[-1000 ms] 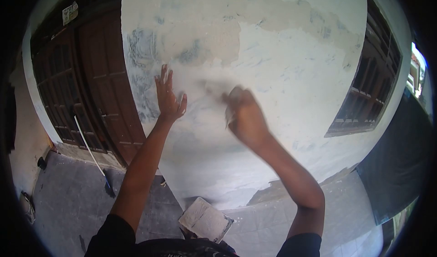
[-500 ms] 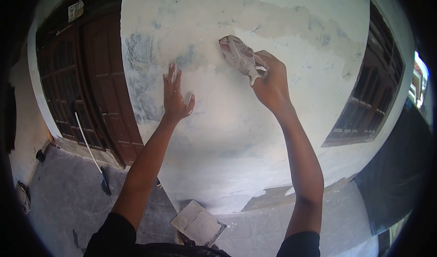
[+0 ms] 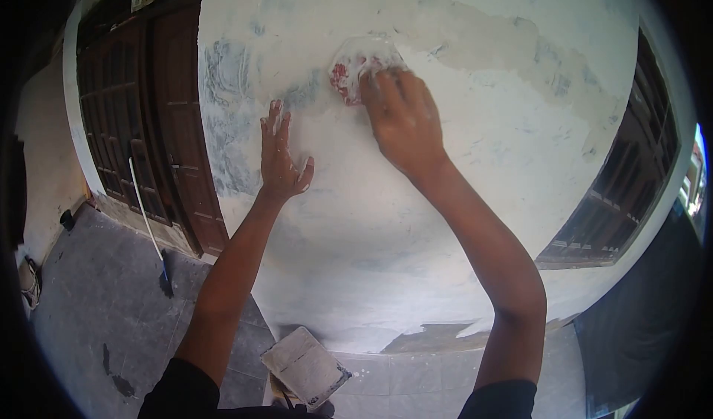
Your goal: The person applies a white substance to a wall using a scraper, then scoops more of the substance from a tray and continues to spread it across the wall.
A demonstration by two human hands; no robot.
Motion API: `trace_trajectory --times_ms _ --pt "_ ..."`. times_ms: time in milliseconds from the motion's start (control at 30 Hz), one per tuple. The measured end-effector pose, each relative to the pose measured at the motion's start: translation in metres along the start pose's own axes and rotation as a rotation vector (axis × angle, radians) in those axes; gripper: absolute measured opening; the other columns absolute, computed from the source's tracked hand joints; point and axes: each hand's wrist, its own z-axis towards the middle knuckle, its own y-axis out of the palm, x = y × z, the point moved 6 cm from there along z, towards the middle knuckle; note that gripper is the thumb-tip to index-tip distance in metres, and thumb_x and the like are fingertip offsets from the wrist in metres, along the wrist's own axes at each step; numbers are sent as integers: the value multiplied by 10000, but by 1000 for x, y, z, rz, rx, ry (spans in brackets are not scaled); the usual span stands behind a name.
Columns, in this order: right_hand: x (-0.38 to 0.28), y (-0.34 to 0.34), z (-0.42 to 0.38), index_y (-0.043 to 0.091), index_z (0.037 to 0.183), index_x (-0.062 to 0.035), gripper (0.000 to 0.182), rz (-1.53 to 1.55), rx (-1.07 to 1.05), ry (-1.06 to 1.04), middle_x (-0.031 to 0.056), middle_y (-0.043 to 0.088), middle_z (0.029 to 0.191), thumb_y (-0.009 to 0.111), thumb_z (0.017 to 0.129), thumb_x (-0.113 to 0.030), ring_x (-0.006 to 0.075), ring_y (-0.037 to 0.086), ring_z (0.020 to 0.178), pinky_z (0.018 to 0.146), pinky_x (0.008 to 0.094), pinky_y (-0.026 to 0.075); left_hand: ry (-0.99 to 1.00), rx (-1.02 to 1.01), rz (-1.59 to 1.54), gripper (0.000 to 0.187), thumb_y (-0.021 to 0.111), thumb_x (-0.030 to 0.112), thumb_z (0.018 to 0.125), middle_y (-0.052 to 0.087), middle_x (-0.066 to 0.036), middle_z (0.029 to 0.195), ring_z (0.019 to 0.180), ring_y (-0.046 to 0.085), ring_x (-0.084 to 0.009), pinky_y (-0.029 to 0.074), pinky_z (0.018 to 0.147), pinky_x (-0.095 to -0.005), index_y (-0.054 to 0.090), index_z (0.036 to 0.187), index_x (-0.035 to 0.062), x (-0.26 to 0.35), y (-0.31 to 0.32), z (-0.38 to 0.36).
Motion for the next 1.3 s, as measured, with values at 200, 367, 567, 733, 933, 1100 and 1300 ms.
trace_trajectory --times_ms 200,367,567,733,933,1100,1300 --pt "-24 28 -34 644 1057 66 456 111 -147 -26 152 563 1021 652 604 16 294 566 940 793 379 504 8 1 -11 818 581 229 758 268 -290 1492 1407 232 -452 160 1084 -651 232 1473 37 -1 0 0" --pt "-46 17 -57 651 1038 72 405 174 -187 11 145 564 992 644 636 23 279 571 875 720 393 523 32 32 3 788 572 274 758 287 -271 1494 1392 278 -443 247 1072 -633 292 1444 7 -3 -1 1" --pt "-29 -17 -17 613 1131 67 603 145 -151 66 181 531 961 627 530 26 348 553 830 689 408 514 22 12 -42 780 561 279 765 287 -270 1495 1387 287 -448 245 1074 -630 292 1439 -6 -4 -3 1" --pt "-1 2 2 618 1119 32 554 36 -125 140 179 534 1008 636 566 42 352 547 894 702 404 518 33 18 -47 783 568 281 766 292 -266 1494 1385 294 -444 243 1077 -625 292 1445 4 -5 -3 0" --pt "-41 14 -48 598 1147 93 657 137 -265 77 144 508 961 683 496 62 316 532 884 723 381 513 29 -1 -46 782 580 276 767 294 -262 1495 1386 297 -438 244 1079 -621 297 1445 9 -5 -3 0" --pt "-62 -3 -63 622 1115 86 610 174 -281 40 142 494 932 681 508 64 300 540 860 657 372 524 41 25 -48 782 573 279 769 286 -262 1498 1389 291 -437 239 1082 -621 293 1449 13 -3 -3 1" --pt "-12 -9 -2 616 1142 63 714 132 -156 67 152 500 958 722 436 51 322 537 865 666 397 514 28 20 -58 806 570 245 757 282 -282 1489 1397 255 -451 183 1082 -648 245 1461 29 -3 -2 0"
